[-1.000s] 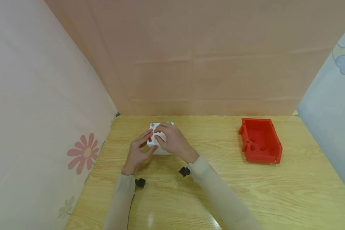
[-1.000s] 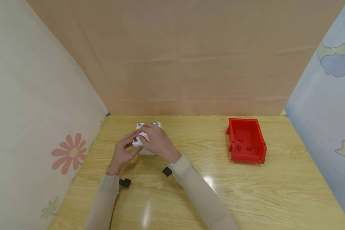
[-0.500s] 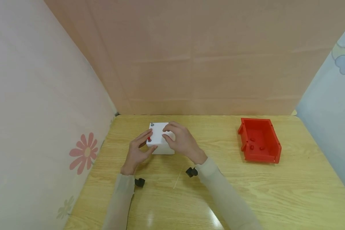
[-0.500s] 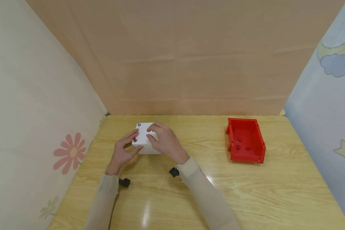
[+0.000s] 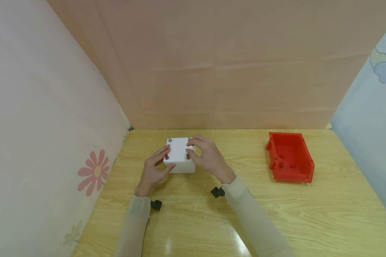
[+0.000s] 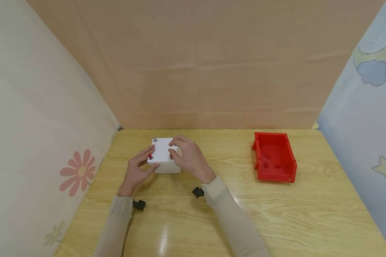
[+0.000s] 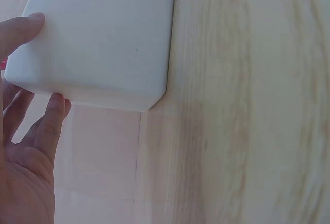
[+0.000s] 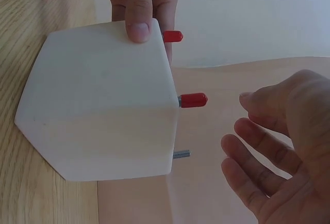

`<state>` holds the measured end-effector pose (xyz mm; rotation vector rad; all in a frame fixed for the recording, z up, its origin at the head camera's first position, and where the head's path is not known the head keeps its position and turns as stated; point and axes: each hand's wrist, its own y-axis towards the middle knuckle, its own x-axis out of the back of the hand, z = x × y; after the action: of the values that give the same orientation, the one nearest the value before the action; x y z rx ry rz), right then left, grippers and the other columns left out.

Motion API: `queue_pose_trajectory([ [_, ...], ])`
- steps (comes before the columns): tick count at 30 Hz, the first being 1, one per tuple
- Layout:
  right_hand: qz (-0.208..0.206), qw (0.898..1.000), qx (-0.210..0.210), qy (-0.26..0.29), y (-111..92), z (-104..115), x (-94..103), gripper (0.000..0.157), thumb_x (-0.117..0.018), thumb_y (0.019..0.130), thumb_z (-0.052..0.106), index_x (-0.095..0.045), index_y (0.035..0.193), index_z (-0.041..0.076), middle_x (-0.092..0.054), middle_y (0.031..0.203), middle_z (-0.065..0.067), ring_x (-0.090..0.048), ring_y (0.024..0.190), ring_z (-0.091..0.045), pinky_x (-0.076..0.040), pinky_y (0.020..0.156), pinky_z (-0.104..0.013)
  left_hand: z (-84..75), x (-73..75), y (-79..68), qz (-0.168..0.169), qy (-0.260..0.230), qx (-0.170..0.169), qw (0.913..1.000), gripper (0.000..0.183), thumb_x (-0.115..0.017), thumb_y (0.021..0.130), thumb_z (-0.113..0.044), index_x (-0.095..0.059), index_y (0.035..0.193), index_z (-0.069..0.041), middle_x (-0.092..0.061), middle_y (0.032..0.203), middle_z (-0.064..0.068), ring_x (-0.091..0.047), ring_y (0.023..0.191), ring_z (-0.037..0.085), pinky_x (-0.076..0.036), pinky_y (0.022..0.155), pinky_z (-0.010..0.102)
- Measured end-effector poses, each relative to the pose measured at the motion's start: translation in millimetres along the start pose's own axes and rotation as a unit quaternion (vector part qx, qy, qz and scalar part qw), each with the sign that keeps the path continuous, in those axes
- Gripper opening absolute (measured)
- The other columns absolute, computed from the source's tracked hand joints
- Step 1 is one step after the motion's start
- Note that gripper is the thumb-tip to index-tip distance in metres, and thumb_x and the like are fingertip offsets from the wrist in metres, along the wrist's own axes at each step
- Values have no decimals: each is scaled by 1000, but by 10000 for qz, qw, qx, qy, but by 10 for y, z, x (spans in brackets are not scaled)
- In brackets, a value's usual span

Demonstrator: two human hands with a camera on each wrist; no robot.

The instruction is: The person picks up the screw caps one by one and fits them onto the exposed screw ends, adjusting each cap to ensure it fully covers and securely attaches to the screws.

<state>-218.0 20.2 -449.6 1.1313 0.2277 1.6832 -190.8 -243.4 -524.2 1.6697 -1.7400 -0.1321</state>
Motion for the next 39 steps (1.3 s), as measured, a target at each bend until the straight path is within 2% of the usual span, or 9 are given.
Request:
queue_pose_trajectory([
  [10, -119, 9995, -296, -85, -60, -55, 97, 15, -79, 97, 8, -77, 110, 1, -76, 118, -8, -73, 108, -26, -64, 95, -43, 0, 0, -20, 50, -137, 202, 9997, 63, -90, 84, 1, -68, 143, -4, -61, 155, 14, -60, 139, 38, -54, 103, 18],
  [19, -242, 9995, -209, -1, -90, -70, 161, 15, -78, 98, 6, -77, 111, -1, -76, 118, -15, -74, 108, -29, -65, 94, -46, 21, -1, -25, 77, -110, 268, 9996, 64, -90, 84, 0, -68, 144, -7, -60, 156, 10, -59, 142, 34, -54, 103, 19],
  [29, -279, 9992, -267, -56, -109, -86, 219, 14, -78, 96, 4, -77, 111, 4, -76, 115, -10, -75, 106, -32, -65, 92, -48, 45, 14, -34, 35, -145, 362, 9992, 62, -90, 85, -4, -69, 143, -9, -61, 155, 6, -60, 141, 30, -55, 104, 25],
  [39, -452, 9986, -260, -92, -154, -145, 333, 15, -80, 94, 3, -77, 109, 4, -76, 113, -9, -74, 105, -27, -64, 92, -45, 30, 7, -17, 48, -182, 291, 9994, 62, -90, 86, -2, -68, 144, -7, -60, 156, 9, -59, 142, 34, -53, 104, 16],
])
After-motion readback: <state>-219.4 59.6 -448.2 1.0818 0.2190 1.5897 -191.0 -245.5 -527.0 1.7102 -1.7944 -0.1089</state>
